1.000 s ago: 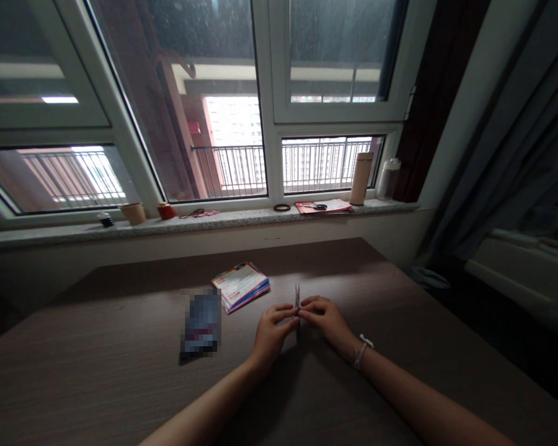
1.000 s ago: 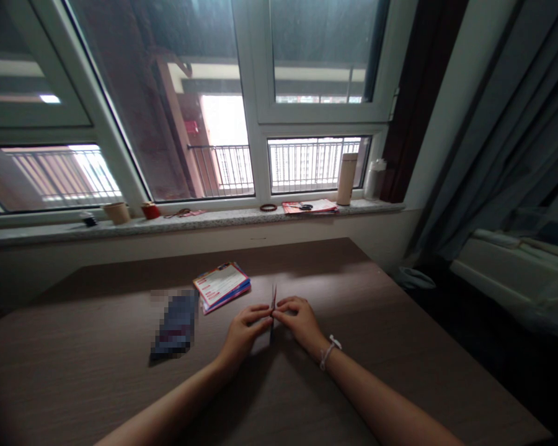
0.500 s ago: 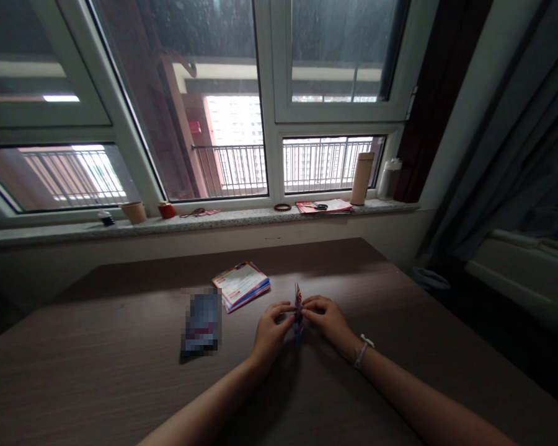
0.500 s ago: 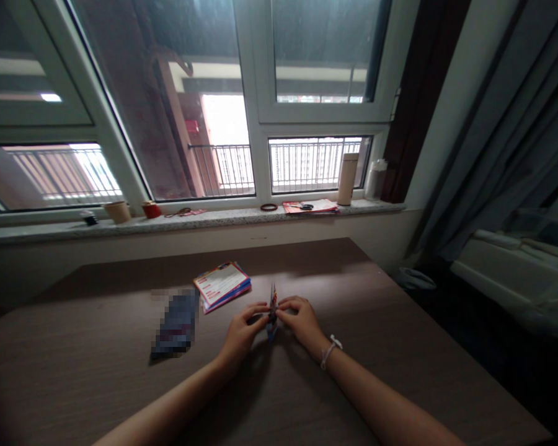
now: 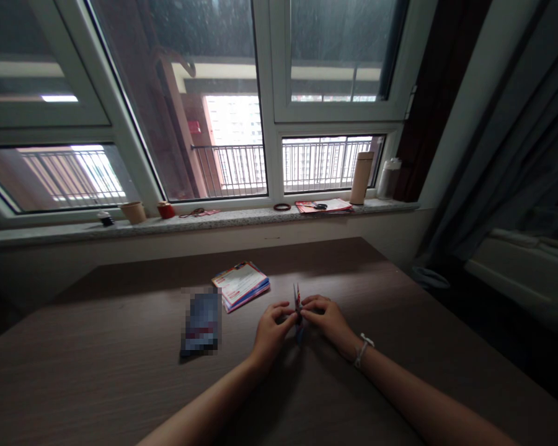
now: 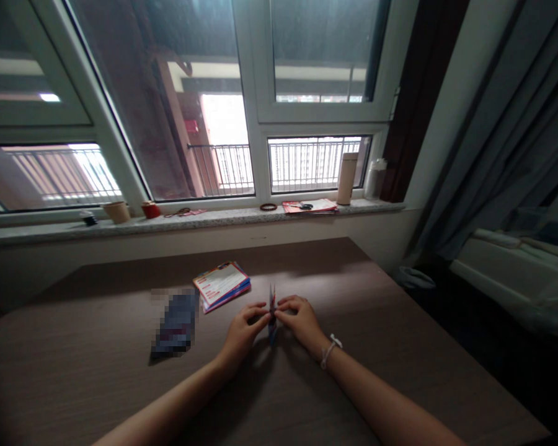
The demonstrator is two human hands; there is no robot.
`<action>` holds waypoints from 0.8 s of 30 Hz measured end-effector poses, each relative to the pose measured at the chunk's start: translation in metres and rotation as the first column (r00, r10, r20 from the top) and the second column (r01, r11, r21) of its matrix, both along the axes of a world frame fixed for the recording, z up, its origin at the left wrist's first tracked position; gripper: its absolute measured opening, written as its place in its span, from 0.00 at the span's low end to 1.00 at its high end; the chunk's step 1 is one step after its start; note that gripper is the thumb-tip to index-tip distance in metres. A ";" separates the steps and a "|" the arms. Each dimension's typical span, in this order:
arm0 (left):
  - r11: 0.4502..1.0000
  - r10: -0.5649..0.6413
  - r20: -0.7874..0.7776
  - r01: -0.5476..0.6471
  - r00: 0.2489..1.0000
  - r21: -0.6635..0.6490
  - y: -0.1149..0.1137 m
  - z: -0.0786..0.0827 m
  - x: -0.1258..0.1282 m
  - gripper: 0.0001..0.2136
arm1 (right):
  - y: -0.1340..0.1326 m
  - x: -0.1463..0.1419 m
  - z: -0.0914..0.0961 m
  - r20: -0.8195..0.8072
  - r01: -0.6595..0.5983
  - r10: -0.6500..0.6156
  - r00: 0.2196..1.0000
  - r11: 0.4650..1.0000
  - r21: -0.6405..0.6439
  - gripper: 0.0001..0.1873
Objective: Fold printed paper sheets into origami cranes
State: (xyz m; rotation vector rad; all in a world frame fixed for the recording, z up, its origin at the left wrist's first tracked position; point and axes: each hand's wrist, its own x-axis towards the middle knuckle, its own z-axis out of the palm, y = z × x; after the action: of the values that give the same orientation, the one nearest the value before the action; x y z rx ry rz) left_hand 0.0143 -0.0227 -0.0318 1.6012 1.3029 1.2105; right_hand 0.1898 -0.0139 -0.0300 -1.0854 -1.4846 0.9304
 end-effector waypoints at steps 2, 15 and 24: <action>1.000 -0.010 0.021 0.010 1.000 -0.004 0.001 -0.001 -0.001 0.10 | 0.000 0.000 0.001 -0.004 -0.008 0.008 1.000 1.000 0.000 0.11; 0.999 -0.034 0.061 0.033 0.998 0.010 0.007 -0.004 -0.005 0.08 | 0.003 0.002 -0.004 -0.016 -0.045 0.044 0.999 0.998 -0.032 0.08; 1.000 -0.018 0.034 0.018 0.999 -0.005 0.005 -0.001 -0.004 0.09 | 0.004 0.003 -0.004 0.034 -0.037 0.037 0.999 0.999 -0.005 0.07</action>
State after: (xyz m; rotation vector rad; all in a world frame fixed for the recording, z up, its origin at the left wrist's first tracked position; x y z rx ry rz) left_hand 0.0102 -0.0173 -0.0331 1.5786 1.2663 1.2178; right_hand 0.1933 -0.0100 -0.0339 -1.0847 -1.5353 0.9453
